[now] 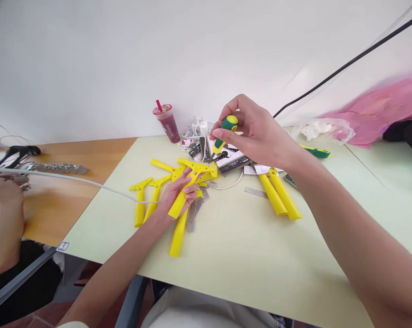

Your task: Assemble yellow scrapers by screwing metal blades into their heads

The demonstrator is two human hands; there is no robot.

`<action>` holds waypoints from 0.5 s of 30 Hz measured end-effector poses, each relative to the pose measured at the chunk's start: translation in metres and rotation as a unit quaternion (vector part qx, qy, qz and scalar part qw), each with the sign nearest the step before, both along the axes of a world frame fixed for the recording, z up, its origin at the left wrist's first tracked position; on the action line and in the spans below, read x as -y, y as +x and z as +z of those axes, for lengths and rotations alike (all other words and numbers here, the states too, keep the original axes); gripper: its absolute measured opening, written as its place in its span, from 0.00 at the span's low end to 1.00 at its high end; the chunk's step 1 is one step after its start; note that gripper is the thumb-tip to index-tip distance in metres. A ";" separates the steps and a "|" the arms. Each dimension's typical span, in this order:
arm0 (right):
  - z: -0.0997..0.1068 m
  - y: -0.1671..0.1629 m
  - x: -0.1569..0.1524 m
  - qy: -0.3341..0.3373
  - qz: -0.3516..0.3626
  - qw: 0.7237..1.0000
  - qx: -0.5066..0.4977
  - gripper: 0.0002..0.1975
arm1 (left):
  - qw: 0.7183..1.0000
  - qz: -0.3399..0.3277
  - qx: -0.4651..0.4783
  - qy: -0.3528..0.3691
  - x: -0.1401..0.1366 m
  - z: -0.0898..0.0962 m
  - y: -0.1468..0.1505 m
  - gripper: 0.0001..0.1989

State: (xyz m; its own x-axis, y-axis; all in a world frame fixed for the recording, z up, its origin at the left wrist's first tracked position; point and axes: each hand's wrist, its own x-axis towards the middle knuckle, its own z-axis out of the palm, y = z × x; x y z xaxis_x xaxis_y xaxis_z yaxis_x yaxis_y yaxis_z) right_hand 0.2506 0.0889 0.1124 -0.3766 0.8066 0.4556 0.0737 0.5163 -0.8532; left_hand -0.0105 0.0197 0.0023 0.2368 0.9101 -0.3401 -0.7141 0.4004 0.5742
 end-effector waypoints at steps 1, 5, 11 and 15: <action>0.000 -0.001 0.000 0.006 -0.006 1.000 0.001 0.20 | 1.000 -0.004 0.002 0.001 0.000 -0.001 0.000 0.30; 0.001 -0.006 0.001 0.007 -0.006 1.000 0.001 0.20 | 1.000 -0.008 0.011 0.005 0.000 -0.005 0.001 0.29; -0.001 -0.008 0.002 -0.005 -0.003 1.000 0.021 0.19 | 1.000 -0.010 0.021 0.002 0.000 -0.004 0.001 0.28; -0.001 -0.009 0.002 -0.004 -0.004 1.000 0.027 0.19 | 0.999 -0.009 0.035 -0.001 -0.001 -0.005 0.000 0.26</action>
